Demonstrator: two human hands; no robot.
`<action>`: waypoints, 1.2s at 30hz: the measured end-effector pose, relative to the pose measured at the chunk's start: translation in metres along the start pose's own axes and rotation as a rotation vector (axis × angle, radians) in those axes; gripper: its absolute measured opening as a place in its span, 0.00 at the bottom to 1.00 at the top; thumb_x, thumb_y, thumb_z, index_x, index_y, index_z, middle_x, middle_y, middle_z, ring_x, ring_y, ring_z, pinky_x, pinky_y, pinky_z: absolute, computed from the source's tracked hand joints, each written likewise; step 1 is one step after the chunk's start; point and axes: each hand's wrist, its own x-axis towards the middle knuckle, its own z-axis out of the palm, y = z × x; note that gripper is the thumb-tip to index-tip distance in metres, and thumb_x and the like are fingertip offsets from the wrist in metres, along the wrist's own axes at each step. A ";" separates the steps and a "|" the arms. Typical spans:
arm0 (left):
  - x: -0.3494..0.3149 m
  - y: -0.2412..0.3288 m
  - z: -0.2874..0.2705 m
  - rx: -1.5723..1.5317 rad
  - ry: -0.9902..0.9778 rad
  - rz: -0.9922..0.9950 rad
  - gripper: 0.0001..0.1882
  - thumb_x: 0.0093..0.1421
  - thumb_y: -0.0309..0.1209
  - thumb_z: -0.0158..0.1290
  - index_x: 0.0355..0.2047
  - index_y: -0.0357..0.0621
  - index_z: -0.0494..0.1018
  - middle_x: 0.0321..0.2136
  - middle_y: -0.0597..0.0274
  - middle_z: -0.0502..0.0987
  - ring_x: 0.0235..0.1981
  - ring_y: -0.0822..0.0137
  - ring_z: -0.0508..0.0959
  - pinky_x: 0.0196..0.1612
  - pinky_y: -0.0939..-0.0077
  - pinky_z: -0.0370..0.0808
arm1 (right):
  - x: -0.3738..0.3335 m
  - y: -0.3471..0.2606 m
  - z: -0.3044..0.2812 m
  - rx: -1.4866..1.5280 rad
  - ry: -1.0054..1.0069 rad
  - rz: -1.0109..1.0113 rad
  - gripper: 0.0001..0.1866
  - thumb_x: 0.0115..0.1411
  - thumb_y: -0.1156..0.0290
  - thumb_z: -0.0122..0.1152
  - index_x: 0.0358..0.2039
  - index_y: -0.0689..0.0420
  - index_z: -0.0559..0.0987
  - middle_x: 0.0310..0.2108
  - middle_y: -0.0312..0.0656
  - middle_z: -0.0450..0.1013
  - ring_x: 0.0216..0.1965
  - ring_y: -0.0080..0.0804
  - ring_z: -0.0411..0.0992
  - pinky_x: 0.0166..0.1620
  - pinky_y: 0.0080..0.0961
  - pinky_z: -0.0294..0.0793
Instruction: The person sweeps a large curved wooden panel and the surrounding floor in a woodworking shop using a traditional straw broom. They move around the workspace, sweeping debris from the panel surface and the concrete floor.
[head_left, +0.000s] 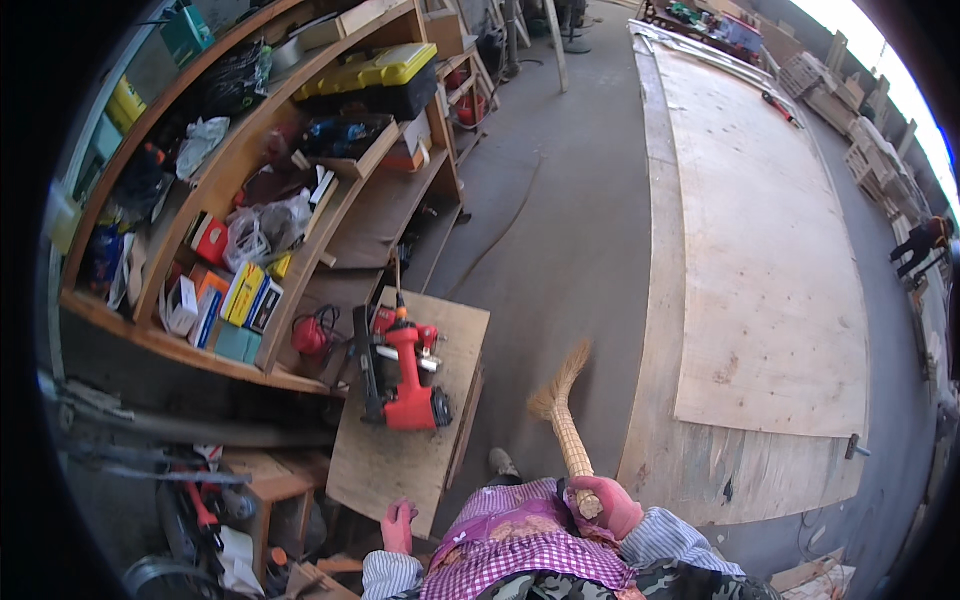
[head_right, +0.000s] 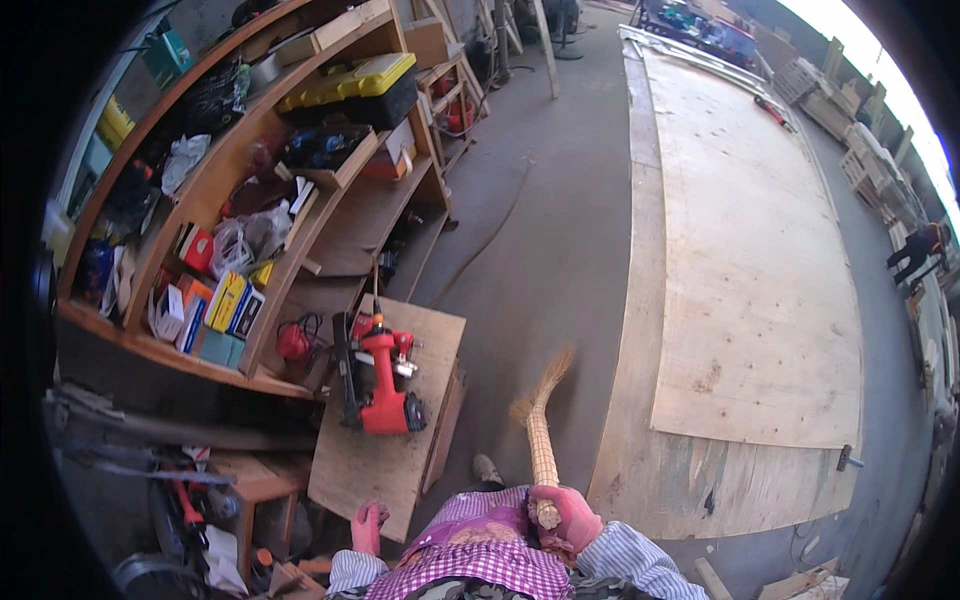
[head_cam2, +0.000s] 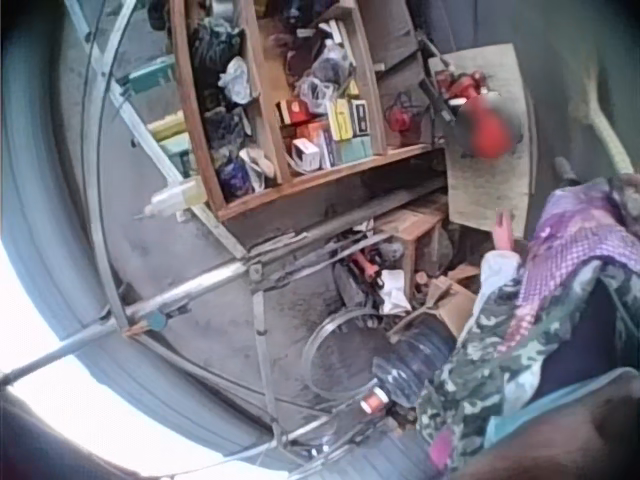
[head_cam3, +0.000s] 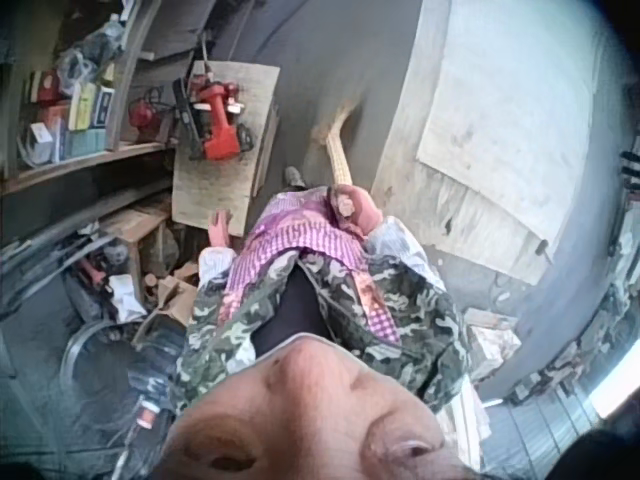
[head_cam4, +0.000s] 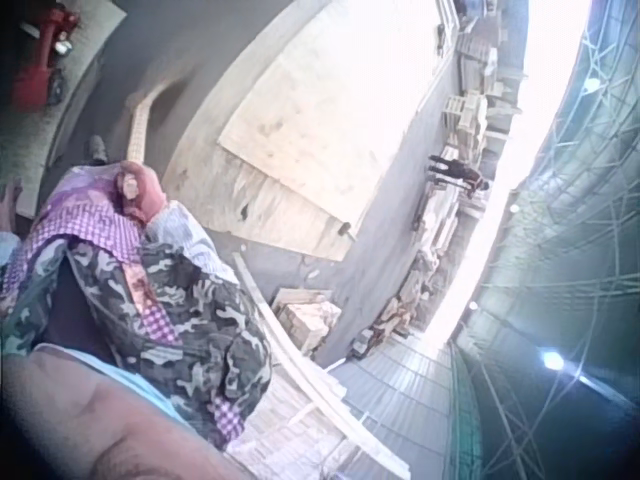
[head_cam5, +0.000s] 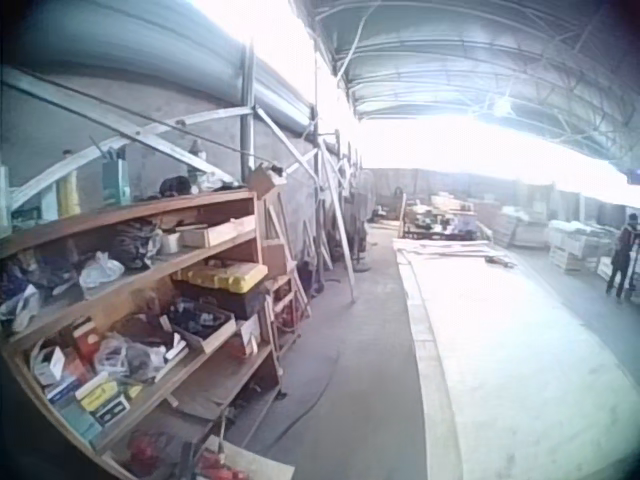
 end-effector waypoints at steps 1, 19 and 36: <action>0.014 0.005 0.003 -0.017 0.014 -0.020 0.14 0.64 0.34 0.50 0.43 0.34 0.70 0.34 0.56 0.75 0.34 0.67 0.76 0.41 0.76 0.75 | 0.010 -0.008 -0.002 -0.199 0.034 -0.087 0.14 0.52 0.72 0.63 0.39 0.61 0.75 0.26 0.41 0.73 0.29 0.31 0.74 0.33 0.20 0.74; 0.201 0.116 0.184 -0.003 0.074 0.072 0.12 0.63 0.30 0.49 0.42 0.33 0.71 0.30 0.56 0.77 0.31 0.68 0.76 0.39 0.75 0.74 | 0.262 -0.068 -0.210 1.404 0.237 0.434 0.21 0.55 0.72 0.59 0.47 0.60 0.66 0.30 0.40 0.70 0.25 0.26 0.70 0.26 0.20 0.74; 0.429 0.265 0.458 0.030 -0.254 -0.128 0.17 0.63 0.34 0.51 0.45 0.31 0.70 0.37 0.53 0.76 0.37 0.66 0.77 0.43 0.73 0.76 | 0.455 -0.022 -0.424 0.712 0.568 0.601 0.27 0.47 0.76 0.64 0.48 0.63 0.66 0.27 0.40 0.70 0.22 0.27 0.71 0.23 0.23 0.73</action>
